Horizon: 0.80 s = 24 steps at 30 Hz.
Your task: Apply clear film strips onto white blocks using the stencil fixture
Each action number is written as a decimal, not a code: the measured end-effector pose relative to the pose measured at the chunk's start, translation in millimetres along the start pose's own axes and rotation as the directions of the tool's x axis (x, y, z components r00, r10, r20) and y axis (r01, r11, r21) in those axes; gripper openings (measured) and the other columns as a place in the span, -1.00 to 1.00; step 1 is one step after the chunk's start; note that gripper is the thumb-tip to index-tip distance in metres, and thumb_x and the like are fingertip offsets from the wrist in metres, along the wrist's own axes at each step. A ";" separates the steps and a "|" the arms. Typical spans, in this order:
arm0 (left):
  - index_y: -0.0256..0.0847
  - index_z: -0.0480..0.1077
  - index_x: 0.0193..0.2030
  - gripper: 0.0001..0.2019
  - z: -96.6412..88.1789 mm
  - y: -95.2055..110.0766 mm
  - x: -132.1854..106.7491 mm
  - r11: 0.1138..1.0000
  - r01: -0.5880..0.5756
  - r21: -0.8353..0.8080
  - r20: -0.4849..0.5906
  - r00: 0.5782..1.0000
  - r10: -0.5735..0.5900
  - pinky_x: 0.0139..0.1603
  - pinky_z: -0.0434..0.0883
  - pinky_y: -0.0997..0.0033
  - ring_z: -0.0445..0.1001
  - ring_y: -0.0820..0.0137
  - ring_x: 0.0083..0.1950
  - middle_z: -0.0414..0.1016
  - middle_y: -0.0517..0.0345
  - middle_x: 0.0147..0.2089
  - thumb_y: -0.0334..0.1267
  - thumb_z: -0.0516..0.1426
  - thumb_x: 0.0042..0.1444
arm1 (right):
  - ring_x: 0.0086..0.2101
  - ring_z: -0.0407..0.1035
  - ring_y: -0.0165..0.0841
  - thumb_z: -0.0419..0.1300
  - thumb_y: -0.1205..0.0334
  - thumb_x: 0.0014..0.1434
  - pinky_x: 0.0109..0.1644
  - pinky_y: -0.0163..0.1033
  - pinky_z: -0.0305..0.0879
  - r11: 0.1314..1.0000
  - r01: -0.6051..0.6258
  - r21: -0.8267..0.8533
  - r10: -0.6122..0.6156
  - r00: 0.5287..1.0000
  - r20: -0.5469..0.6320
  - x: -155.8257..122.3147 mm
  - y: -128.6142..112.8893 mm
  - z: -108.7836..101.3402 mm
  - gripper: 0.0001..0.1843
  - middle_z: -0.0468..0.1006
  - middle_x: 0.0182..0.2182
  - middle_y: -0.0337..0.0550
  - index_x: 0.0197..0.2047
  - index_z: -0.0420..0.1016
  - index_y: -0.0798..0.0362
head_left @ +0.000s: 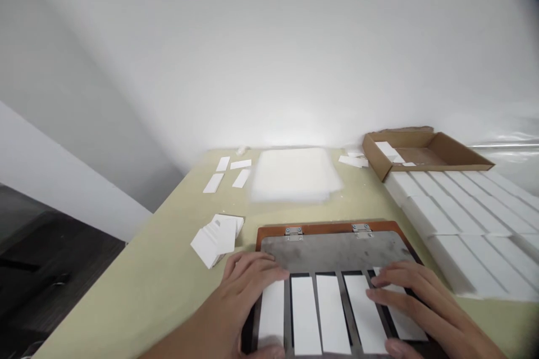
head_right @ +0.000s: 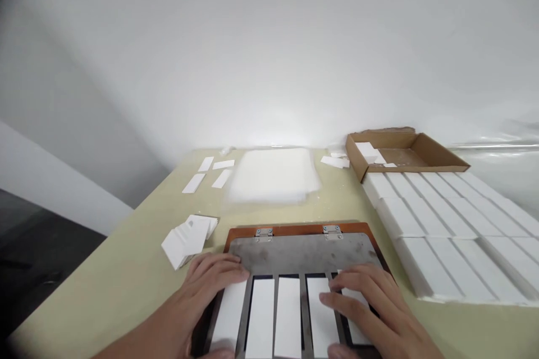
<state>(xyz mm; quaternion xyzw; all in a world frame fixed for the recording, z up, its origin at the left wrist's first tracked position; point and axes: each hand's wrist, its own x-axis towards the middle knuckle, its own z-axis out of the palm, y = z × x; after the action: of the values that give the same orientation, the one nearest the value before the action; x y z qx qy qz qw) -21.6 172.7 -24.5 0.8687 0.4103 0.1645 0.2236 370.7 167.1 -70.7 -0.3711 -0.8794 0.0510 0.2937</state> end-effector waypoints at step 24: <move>0.03 0.07 0.48 -0.20 -18.8 -5.9 -0.9 0.993 -0.117 0.032 0.063 0.991 0.115 0.35 0.24 -0.13 0.28 -0.05 0.28 0.31 -0.11 0.31 -0.23 0.25 0.12 | 0.10 0.52 -0.06 0.29 0.15 0.31 0.05 -0.05 0.64 0.999 -0.012 0.050 0.015 0.998 -0.053 18.0 -17.4 -17.5 -0.62 0.58 0.08 -0.02 0.19 0.51 -0.19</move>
<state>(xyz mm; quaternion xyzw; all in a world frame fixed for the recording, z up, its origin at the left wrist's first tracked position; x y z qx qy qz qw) -34.7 180.1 -11.7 0.8995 0.3550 0.1434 0.2103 359.6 164.7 -42.3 -0.3707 -0.8673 0.0650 0.3259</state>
